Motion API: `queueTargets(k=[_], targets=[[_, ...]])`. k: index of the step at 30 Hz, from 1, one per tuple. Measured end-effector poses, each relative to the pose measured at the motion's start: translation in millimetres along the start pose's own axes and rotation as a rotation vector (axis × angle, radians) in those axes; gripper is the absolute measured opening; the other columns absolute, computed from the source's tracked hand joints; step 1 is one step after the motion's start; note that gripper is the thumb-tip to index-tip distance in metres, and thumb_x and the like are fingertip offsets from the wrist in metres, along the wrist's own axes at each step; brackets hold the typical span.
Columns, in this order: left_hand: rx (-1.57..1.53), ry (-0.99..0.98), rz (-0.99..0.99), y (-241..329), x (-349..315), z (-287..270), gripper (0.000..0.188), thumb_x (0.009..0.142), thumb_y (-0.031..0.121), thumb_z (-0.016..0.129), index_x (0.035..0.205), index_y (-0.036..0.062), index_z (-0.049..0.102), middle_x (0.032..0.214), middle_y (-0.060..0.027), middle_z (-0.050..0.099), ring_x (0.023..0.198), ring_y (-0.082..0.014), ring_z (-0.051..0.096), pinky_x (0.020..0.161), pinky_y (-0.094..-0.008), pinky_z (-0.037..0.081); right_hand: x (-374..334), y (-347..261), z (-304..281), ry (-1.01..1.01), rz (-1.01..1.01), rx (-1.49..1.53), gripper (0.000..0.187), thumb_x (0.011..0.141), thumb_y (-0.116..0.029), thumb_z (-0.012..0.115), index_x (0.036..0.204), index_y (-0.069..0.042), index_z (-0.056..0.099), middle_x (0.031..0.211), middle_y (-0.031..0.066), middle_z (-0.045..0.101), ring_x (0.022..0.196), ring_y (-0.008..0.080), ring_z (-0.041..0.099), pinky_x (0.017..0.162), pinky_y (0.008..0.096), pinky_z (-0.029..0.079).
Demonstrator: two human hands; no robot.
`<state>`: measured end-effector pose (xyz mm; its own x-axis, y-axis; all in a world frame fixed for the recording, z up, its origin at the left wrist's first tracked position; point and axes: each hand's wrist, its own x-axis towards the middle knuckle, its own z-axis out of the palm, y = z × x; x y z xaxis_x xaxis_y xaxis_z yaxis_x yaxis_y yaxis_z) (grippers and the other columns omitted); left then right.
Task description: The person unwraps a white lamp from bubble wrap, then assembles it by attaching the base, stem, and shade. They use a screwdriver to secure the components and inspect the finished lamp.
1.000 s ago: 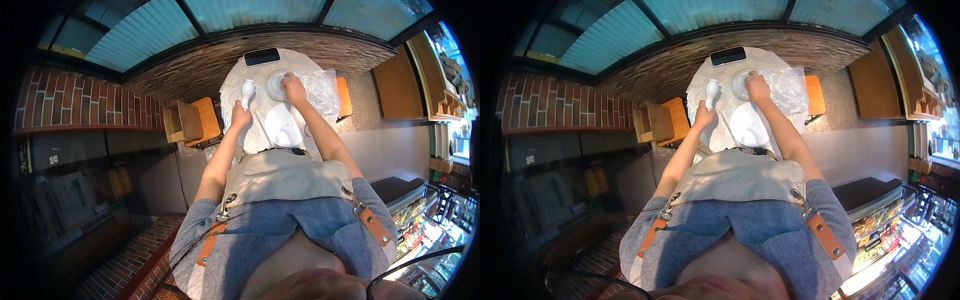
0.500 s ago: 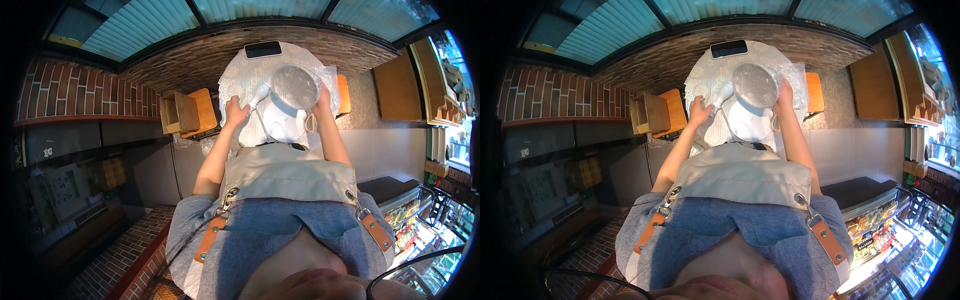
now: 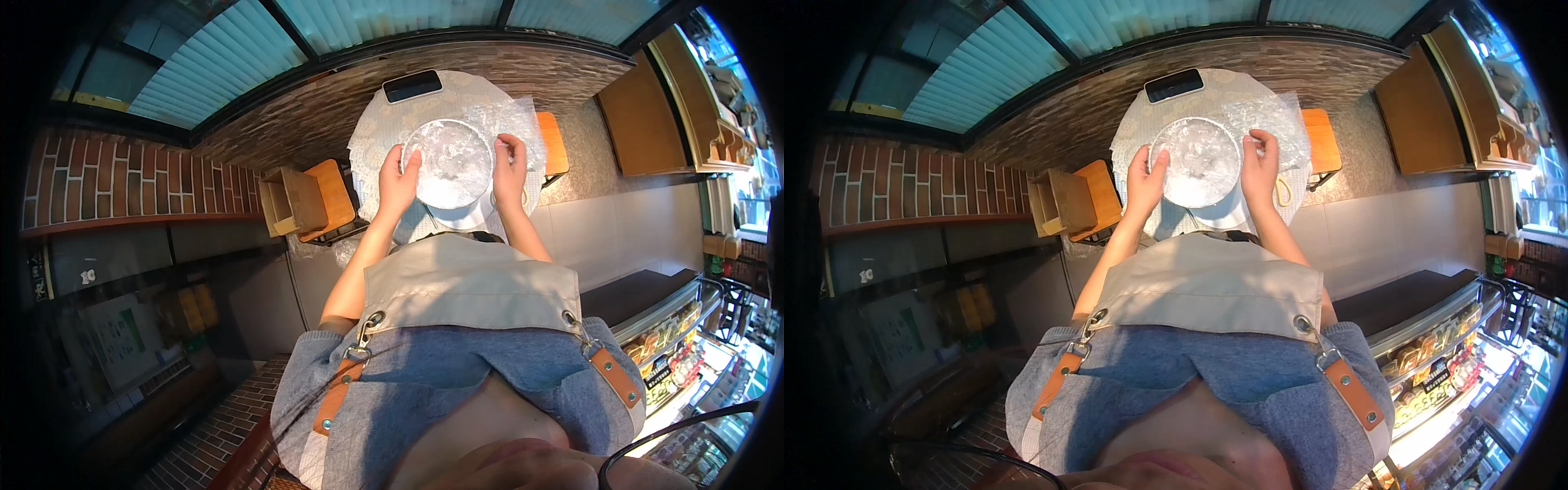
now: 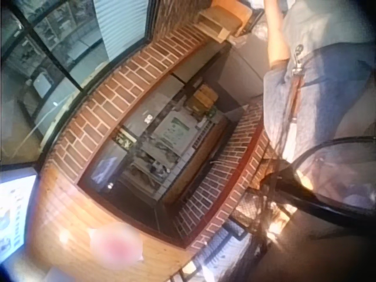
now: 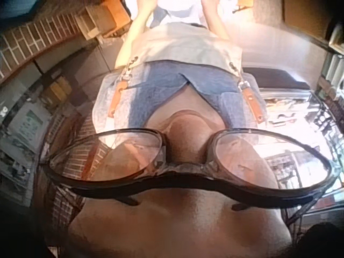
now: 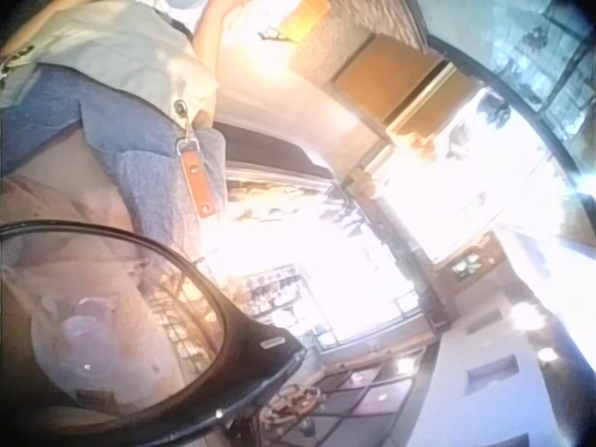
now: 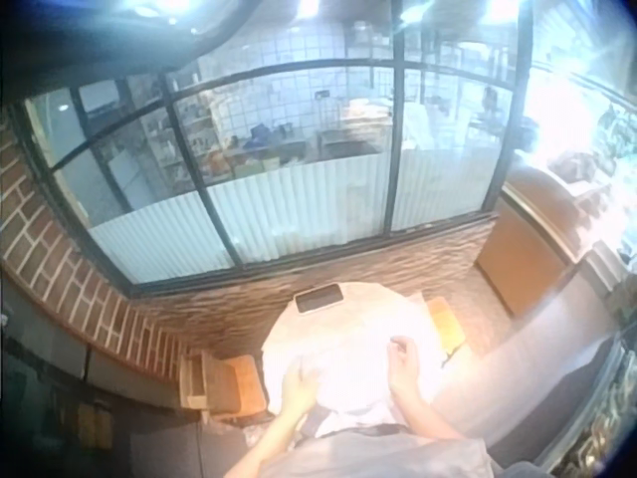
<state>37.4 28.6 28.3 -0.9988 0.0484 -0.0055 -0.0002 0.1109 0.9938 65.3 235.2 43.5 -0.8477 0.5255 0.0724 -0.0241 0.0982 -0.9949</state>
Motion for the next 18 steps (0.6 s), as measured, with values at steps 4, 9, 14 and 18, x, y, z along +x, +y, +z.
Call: queueTargets(k=[4, 9, 14, 18], targets=[[0.153, -0.029, 0.068, 48, -7, 1, 0.025, 0.096, 0.022, 0.057, 0.105, -0.0020, 0.057, 0.086, -0.0120, 0.065, 0.077, -0.0177, 0.060, 0.070, -0.0323, 0.047, -6, -62, -5, -0.374, -0.791, -0.529, 0.024, 0.082, -0.013, 0.068, 0.103, -0.004, 0.060, 0.100, 0.0104, 0.061, 0.090, 0.0269, 0.058, 0.084, 0.0362, 0.044], [0.238, 0.008, 0.139, 32, -3, 0, 0.021, 0.096, 0.020, 0.055, 0.103, 0.0004, 0.057, 0.082, -0.0129, 0.064, 0.070, -0.0179, 0.058, 0.065, -0.0326, 0.046, -14, -36, 11, -0.404, -0.803, -0.548, 0.021, 0.081, -0.012, 0.069, 0.097, -0.003, 0.059, 0.091, 0.0122, 0.061, 0.090, 0.0332, 0.057, 0.082, 0.0385, 0.044], [0.207, -0.042, 0.105, 27, -8, -9, 0.020, 0.094, 0.018, 0.056, 0.106, 0.0016, 0.056, 0.083, -0.0150, 0.064, 0.068, -0.0205, 0.059, 0.064, -0.0315, 0.046, -21, -8, 14, -0.305, -0.108, -0.002, 0.013, 0.091, -0.013, 0.061, 0.092, -0.001, 0.057, 0.085, 0.0068, 0.062, 0.081, 0.0173, 0.058, 0.078, 0.0307, 0.046], [0.267, -0.017, 0.123, 37, -12, -4, 0.022, 0.089, 0.016, 0.062, 0.105, 0.0017, 0.056, 0.085, -0.0148, 0.064, 0.071, -0.0245, 0.060, 0.065, -0.0336, 0.046, -19, 4, 13, -0.270, 0.189, 0.346, 0.012, 0.096, -0.015, 0.057, 0.095, -0.002, 0.057, 0.086, 0.0028, 0.062, 0.077, 0.0098, 0.056, 0.071, 0.0242, 0.045]])
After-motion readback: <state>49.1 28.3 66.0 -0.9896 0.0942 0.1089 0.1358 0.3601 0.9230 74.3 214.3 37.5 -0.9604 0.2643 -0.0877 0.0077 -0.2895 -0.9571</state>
